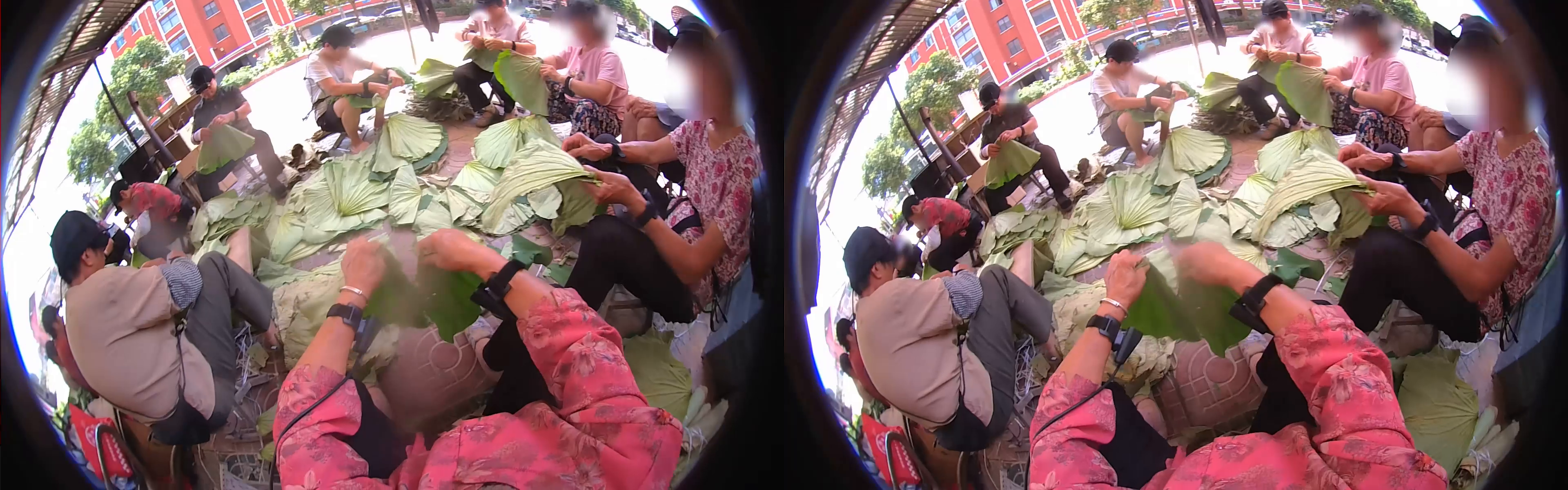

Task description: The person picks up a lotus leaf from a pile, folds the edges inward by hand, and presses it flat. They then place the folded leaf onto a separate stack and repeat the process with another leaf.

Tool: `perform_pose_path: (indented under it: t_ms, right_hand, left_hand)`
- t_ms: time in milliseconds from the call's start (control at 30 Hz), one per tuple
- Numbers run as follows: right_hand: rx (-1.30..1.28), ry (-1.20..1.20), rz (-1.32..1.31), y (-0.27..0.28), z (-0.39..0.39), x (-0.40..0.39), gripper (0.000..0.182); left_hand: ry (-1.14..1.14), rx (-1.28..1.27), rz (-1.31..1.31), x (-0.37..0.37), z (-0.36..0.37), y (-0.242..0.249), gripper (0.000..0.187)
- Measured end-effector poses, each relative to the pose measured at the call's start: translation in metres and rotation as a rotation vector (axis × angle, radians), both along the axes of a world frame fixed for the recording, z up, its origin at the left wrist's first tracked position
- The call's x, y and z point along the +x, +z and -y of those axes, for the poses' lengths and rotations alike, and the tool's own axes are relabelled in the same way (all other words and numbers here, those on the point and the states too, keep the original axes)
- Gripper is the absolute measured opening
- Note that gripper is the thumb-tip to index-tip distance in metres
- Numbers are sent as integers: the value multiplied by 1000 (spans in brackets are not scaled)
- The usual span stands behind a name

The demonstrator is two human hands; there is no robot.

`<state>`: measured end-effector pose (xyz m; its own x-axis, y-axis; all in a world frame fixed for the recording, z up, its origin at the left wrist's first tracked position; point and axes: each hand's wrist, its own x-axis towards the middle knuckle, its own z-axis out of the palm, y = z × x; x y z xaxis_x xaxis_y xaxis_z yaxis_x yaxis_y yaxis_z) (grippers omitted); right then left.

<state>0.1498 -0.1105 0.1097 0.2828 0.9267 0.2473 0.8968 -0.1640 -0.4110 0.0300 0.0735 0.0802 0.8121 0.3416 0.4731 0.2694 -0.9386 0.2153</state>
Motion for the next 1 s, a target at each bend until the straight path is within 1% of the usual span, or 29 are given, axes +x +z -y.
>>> perform_pose_path:
  t_ms: [33,67,100,167,200,267,367,467,567,667,767,867,900,967,1000]
  right_hand:
    - [54,-6,-30,3,2,4,20]
    - [60,-47,-132,11,6,4,20]
    - [45,-150,-206,21,11,2,21]
    - [80,-406,-179,23,14,11,23]
    - [146,-521,-131,17,14,19,24]
    - [238,-662,-127,14,17,31,23]
    - [295,-660,-39,14,25,35,21]
    - [84,-253,-178,27,33,29,20]
    - [-143,86,-279,23,23,13,17]
    - [9,292,-110,14,3,-10,16]
    - [302,228,241,26,-10,-30,17]
    - [510,188,224,26,-12,-31,23]
    - [527,188,181,23,-12,-32,24]
    - [514,158,109,23,-10,-29,24]
    - [507,146,72,25,-9,-30,24]
  left_hand:
    - [26,-80,115,3,-6,-4,16]
    - [47,-154,237,4,-11,-5,18]
    - [97,-165,256,1,-12,3,20]
    - [172,-193,302,-3,-8,19,23]
    - [191,-229,316,-3,-11,17,26]
    - [215,-303,342,1,-21,9,30]
    - [285,-239,373,2,-29,2,33]
    - [296,-339,233,-7,-29,14,28]
    - [201,-369,189,-7,-26,17,27]
    - [-52,-382,282,0,-9,14,25]
    - [-262,-862,92,-2,32,28,27]
    - [-287,-1213,47,-7,36,36,29]
    - [-318,-1155,22,-11,36,43,32]
    - [-463,-1162,24,-9,27,33,35]
    - [-470,-1180,-1,-10,29,36,36]
